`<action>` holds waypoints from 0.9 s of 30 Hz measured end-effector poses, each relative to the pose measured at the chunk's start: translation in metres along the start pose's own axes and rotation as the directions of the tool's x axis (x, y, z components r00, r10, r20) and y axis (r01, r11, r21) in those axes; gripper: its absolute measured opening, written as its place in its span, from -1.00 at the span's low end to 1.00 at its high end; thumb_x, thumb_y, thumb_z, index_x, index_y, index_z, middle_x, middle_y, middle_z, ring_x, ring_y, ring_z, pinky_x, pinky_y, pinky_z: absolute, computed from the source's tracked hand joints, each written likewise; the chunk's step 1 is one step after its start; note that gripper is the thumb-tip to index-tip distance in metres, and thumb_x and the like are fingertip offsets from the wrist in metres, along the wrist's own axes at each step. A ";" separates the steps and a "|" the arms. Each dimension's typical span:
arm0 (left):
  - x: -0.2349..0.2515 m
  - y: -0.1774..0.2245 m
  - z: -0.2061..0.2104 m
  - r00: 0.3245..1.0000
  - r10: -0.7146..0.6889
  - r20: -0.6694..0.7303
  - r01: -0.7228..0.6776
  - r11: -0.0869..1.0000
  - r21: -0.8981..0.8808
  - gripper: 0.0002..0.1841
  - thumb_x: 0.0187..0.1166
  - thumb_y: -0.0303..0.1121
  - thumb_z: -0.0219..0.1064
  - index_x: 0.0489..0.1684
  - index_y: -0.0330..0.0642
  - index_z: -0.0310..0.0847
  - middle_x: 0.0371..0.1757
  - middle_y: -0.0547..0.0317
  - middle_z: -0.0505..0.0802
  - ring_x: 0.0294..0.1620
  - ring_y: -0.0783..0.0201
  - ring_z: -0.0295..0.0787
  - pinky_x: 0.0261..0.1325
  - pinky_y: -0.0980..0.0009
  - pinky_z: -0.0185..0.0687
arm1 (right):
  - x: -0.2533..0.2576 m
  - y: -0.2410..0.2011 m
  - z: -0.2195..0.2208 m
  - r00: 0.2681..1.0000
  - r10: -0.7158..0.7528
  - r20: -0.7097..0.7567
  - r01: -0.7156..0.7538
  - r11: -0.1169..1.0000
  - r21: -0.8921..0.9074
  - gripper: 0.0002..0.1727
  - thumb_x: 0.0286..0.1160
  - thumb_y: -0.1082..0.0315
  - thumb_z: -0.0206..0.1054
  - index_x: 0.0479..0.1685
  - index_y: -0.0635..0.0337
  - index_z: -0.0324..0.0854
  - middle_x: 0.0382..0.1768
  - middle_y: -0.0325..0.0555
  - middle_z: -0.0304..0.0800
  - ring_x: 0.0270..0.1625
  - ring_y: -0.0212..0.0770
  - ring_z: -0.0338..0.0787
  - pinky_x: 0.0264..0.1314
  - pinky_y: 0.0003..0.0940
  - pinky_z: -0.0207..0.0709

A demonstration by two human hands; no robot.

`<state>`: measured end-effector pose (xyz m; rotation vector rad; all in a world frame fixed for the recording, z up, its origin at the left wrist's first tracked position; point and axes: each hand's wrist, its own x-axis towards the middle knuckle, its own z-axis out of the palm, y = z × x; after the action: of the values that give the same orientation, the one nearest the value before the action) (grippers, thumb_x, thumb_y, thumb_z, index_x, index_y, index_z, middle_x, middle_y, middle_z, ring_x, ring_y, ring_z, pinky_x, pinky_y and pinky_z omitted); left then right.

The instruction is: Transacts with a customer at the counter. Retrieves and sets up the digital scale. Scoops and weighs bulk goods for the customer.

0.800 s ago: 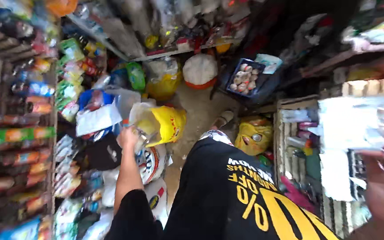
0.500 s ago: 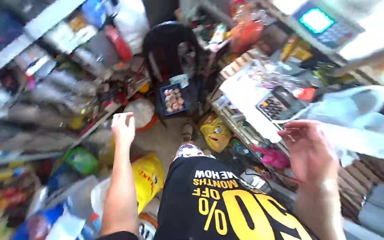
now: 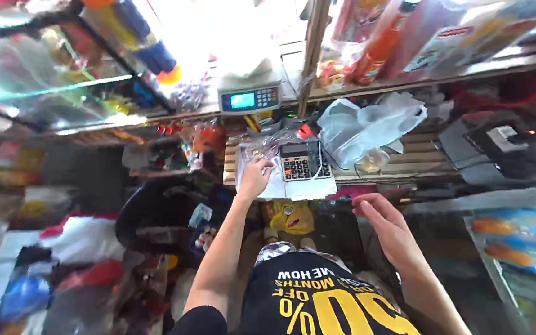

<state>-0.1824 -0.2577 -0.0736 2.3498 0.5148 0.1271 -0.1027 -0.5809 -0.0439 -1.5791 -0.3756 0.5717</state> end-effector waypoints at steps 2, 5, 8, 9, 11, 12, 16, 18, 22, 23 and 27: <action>0.031 0.023 0.015 0.980 0.110 0.168 -0.107 0.994 -0.025 -0.69 0.61 -0.41 0.37 0.27 -0.28 0.74 0.30 -0.27 0.76 0.28 -0.15 0.76 0.38 -0.11 0.65 | 0.003 -0.005 0.016 0.997 0.004 -0.082 -0.005 1.000 -0.017 -0.71 0.69 0.29 0.10 0.12 0.27 0.60 0.00 -0.20 0.75 0.05 -0.38 0.76 0.22 -0.41 0.68; 0.077 0.070 0.044 0.946 0.240 0.216 -0.193 0.957 -0.217 -0.34 0.53 -0.39 0.49 0.64 -0.35 0.38 0.56 -0.38 0.54 0.47 -0.22 0.62 0.48 -0.10 0.58 | -0.002 -0.010 0.036 0.987 -0.008 -0.161 0.003 1.000 -0.030 -0.70 0.67 0.26 0.13 0.14 0.26 0.61 0.00 -0.22 0.76 0.07 -0.40 0.77 0.23 -0.43 0.68; 0.142 0.100 0.074 0.998 0.059 0.030 -0.041 0.907 -0.419 -0.13 0.54 -0.31 0.47 0.81 -0.46 0.03 0.66 -0.53 0.38 0.62 -0.34 0.43 0.61 -0.17 0.42 | -0.017 -0.006 0.040 0.980 -0.025 -0.198 0.004 0.994 -0.110 -0.66 0.65 0.20 0.19 0.16 0.26 0.64 0.02 -0.20 0.80 0.07 -0.39 0.80 0.21 -0.42 0.71; 0.163 0.107 0.084 1.000 -0.004 -0.013 -0.003 0.904 -0.428 -0.13 0.58 -0.28 0.42 0.81 -0.47 -0.01 0.67 -0.55 0.36 0.64 -0.35 0.39 0.63 -0.18 0.38 | -0.023 -0.004 0.037 0.979 -0.023 -0.205 -0.007 0.989 -0.146 -0.64 0.66 0.18 0.19 0.18 0.26 0.64 0.03 -0.18 0.81 0.06 -0.38 0.80 0.18 -0.41 0.71; 0.190 0.118 0.103 0.999 0.021 -0.032 -0.030 0.941 -0.337 -0.30 0.74 -0.31 0.23 0.80 -0.48 0.05 0.64 -0.53 0.43 0.66 -0.34 0.39 0.68 -0.15 0.33 | -0.035 0.002 0.027 0.972 0.010 -0.233 -0.056 0.980 -0.191 -0.62 0.66 0.15 0.19 0.20 0.25 0.65 0.05 -0.17 0.82 0.06 -0.36 0.82 0.15 -0.41 0.73; 0.195 0.120 0.114 0.994 0.105 0.005 -0.100 0.965 -0.242 -0.43 0.77 -0.41 0.14 0.73 -0.48 0.19 0.56 -0.51 0.53 0.62 -0.33 0.45 0.68 -0.15 0.34 | -0.040 0.006 0.021 0.965 0.030 -0.260 -0.083 0.978 -0.193 -0.61 0.65 0.15 0.19 0.20 0.24 0.65 0.05 -0.17 0.83 0.06 -0.38 0.81 0.15 -0.43 0.72; 0.200 0.117 0.169 0.763 0.490 0.422 -0.513 0.856 -0.066 -0.61 0.45 -0.69 0.32 0.25 -0.31 0.75 0.35 -0.35 0.70 0.45 -0.30 0.58 0.57 -0.23 0.41 | -0.053 0.019 -0.008 0.922 0.093 -0.377 -0.173 0.967 -0.185 -0.60 0.60 0.16 0.20 0.20 0.28 0.64 0.03 -0.17 0.82 0.04 -0.43 0.80 0.14 -0.49 0.69; 0.205 0.119 0.182 0.768 0.474 0.430 -0.495 0.866 -0.071 -0.76 0.48 -0.66 0.34 0.04 -0.39 0.80 0.32 -0.40 0.68 0.35 -0.26 0.65 0.46 -0.14 0.55 | -0.057 0.020 -0.025 0.906 0.099 -0.411 -0.185 0.967 -0.176 -0.59 0.61 0.15 0.20 0.19 0.29 0.64 0.05 -0.16 0.82 0.06 -0.44 0.79 0.16 -0.50 0.69; 0.226 0.144 0.165 0.991 0.016 0.135 0.007 0.986 -0.169 -0.62 0.59 -0.54 0.22 0.35 -0.52 0.51 0.44 -0.40 0.62 0.36 -0.27 0.69 0.38 -0.15 0.64 | -0.058 0.025 -0.060 0.886 0.104 -0.452 -0.193 0.969 -0.156 -0.61 0.61 0.18 0.19 0.18 0.31 0.62 0.04 -0.16 0.80 0.05 -0.46 0.78 0.17 -0.53 0.67; 0.233 0.146 0.166 0.982 -0.165 0.088 0.184 0.936 -0.301 -0.63 0.68 -0.46 0.15 0.36 -0.50 0.51 0.32 -0.39 0.71 0.31 -0.25 0.72 0.34 -0.16 0.64 | -0.057 0.026 -0.068 0.883 0.110 -0.456 -0.204 0.965 -0.163 -0.61 0.61 0.18 0.19 0.18 0.30 0.63 0.04 -0.16 0.80 0.04 -0.47 0.78 0.16 -0.54 0.67; 0.235 0.138 0.173 0.938 -0.293 0.183 0.330 0.917 -0.223 -0.48 0.87 -0.14 -0.07 0.21 -0.45 0.68 0.20 -0.42 0.79 0.34 -0.30 0.70 0.39 -0.31 0.51 | -0.046 0.025 -0.099 0.893 0.126 -0.432 -0.221 0.959 -0.175 -0.61 0.61 0.20 0.18 0.20 0.32 0.63 0.05 -0.13 0.80 0.05 -0.46 0.78 0.16 -0.54 0.67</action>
<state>0.1183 -0.3647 -0.1211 1.9845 0.7486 -0.1224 -0.0867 -0.6905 -0.0606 -1.9116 0.0325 0.3176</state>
